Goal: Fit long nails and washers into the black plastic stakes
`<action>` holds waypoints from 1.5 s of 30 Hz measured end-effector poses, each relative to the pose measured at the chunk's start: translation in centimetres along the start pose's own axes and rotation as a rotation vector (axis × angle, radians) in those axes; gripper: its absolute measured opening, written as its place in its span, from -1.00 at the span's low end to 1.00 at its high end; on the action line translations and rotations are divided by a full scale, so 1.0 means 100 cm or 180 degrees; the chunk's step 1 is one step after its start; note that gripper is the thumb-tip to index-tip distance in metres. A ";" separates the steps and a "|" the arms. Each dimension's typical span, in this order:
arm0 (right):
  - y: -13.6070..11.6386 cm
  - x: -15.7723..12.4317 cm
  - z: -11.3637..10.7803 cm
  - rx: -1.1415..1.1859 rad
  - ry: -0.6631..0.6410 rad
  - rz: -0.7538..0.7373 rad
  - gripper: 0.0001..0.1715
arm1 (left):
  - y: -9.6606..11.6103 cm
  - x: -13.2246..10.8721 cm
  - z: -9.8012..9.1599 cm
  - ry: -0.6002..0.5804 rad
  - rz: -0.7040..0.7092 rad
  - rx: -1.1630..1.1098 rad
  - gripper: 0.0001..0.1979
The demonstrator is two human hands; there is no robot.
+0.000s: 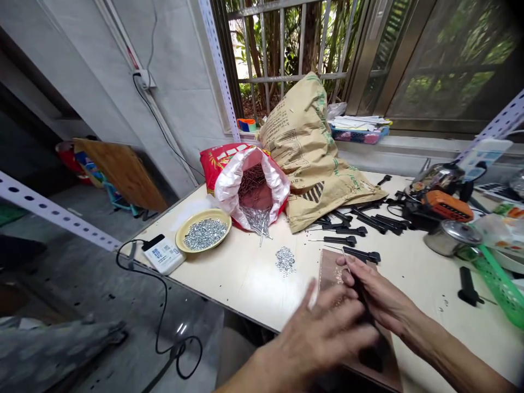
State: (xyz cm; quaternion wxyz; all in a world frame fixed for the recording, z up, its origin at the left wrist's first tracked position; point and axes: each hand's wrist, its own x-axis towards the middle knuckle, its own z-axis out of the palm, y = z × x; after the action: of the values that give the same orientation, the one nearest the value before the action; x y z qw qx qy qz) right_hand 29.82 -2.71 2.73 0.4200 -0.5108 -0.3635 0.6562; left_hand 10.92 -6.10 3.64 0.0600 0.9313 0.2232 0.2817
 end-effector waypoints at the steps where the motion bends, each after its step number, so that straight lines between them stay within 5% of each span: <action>1: -0.001 0.001 0.001 0.0132 -0.0085 0.0161 -0.59 | -0.013 -0.013 -0.003 0.0183 -0.0497 0.0059 -0.64; 5: 0.007 -0.004 0.001 -0.0351 -0.0169 0.0178 -0.57 | -0.074 -0.054 0.003 0.0497 -0.2547 0.0270 -0.72; 8: 0.015 -0.010 0.006 -0.0730 -0.0148 0.0069 -0.53 | -0.102 -0.062 0.012 0.0196 -0.2774 0.0341 -0.73; 13: 0.017 -0.015 0.009 -0.1039 -0.0212 -0.0023 -0.58 | -0.111 -0.053 0.017 0.0029 -0.2715 0.0341 -0.79; 18: 0.018 -0.011 0.007 -0.2171 -0.0252 -0.0882 -0.62 | -0.118 -0.050 0.018 0.0547 -0.2853 -0.0369 -0.86; 22: 0.013 -0.009 0.021 -0.2715 -0.0011 -0.1817 -0.73 | -0.108 -0.043 0.014 0.1246 -0.3465 -0.1988 -0.82; 28: 0.001 -0.010 0.048 -0.3044 0.0123 -0.2492 -0.76 | -0.057 -0.014 0.001 0.1791 -0.3870 -0.5006 -0.70; 32: 0.000 -0.010 0.048 -0.3448 0.0302 -0.2737 -0.75 | -0.039 -0.003 -0.004 0.2003 -0.3834 -0.5193 -0.73; 45: -0.008 -0.024 0.038 -0.3944 0.0584 -0.2869 -0.77 | -0.031 0.008 0.001 0.1943 -0.3700 -0.4837 -0.79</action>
State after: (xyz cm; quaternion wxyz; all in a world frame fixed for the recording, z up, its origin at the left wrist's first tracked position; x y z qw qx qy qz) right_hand 26.53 -4.75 5.17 0.3125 -0.5076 -0.8011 0.0535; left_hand 10.41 -3.00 3.23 0.7070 0.2804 0.4102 0.5032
